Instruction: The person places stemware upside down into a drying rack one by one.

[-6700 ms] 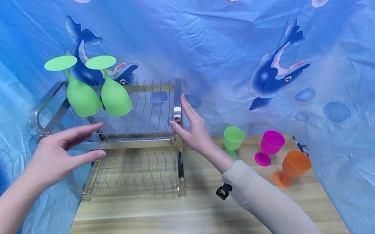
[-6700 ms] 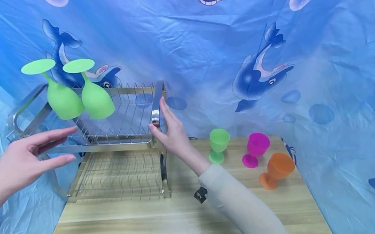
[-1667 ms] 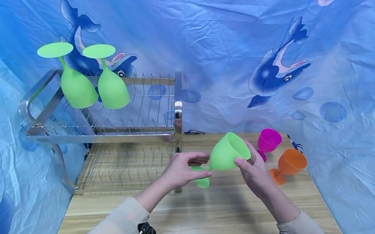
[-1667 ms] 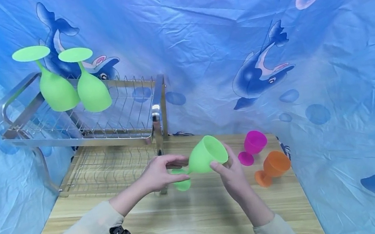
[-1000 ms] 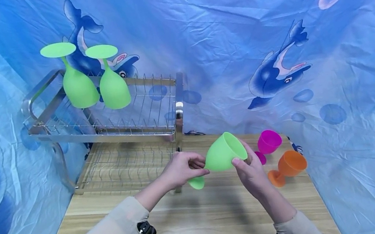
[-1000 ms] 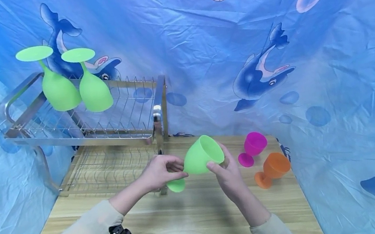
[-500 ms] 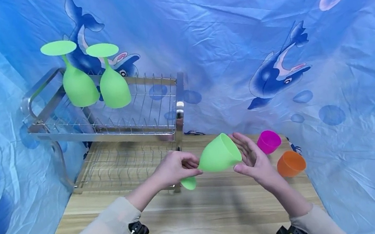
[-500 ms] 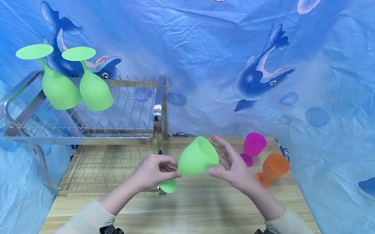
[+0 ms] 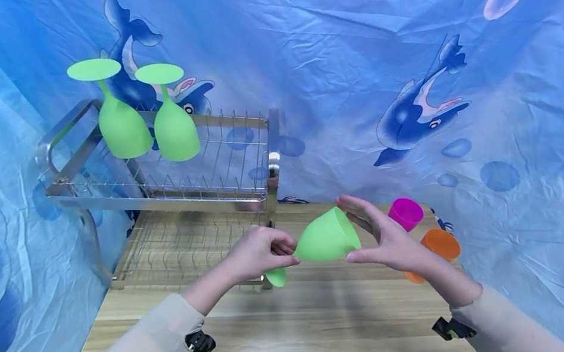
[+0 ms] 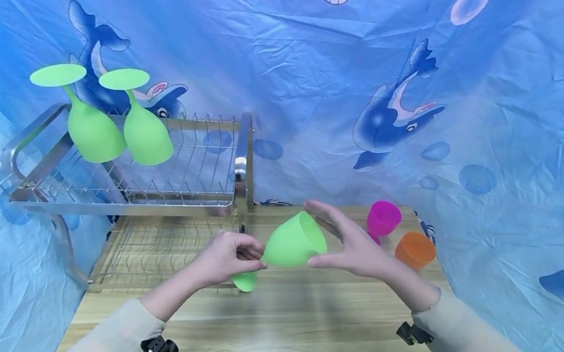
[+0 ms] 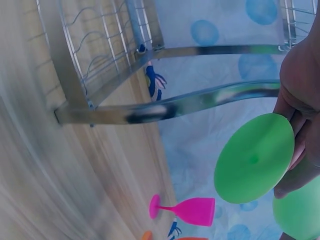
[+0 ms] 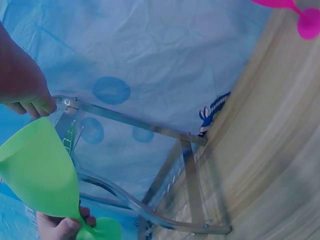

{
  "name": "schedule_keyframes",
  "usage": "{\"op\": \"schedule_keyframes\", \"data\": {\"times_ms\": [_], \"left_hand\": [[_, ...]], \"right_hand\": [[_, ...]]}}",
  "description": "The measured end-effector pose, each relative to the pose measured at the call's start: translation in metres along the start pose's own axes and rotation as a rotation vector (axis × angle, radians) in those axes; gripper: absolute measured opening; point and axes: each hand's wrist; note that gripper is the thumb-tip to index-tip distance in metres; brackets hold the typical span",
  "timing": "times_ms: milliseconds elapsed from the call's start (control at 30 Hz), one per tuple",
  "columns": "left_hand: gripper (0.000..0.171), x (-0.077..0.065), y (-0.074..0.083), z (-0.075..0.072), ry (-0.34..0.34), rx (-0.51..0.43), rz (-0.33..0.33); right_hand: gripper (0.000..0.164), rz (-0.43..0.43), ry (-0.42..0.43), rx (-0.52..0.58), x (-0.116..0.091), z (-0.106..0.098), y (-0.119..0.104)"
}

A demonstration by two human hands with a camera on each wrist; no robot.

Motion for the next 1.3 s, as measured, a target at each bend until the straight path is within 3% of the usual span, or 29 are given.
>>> {"op": "schedule_keyframes", "data": {"times_ms": [300, 633, 1000, 1133, 1300], "left_hand": [[0.014, -0.004, 0.004, -0.016, -0.044, 0.078, 0.045], [0.012, -0.004, 0.007, -0.029, -0.113, 0.158, 0.051], [0.012, -0.006, 0.013, -0.030, -0.148, 0.185, 0.049], [0.020, -0.010, 0.014, -0.031, -0.105, 0.218, 0.066], [0.037, -0.022, 0.020, -0.037, 0.054, 0.271, 0.055]], "right_hand": [[0.102, 0.026, -0.078, -0.302, 0.008, 0.000, -0.007], [0.095, 0.013, -0.135, -0.396, 0.015, 0.001, -0.008], [0.082, -0.018, -0.065, -0.382, 0.009, 0.006, 0.003], [0.082, -0.014, -0.038, -0.359, 0.004, 0.007, 0.008], [0.082, 0.002, -0.003, -0.304, -0.002, 0.005, 0.013]]}}
Point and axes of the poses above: each hand's wrist, its own x-axis towards the middle knuckle, its own z-axis out of the palm, y = z × x, and after that the axes turned 15 degrees about x, right-handed
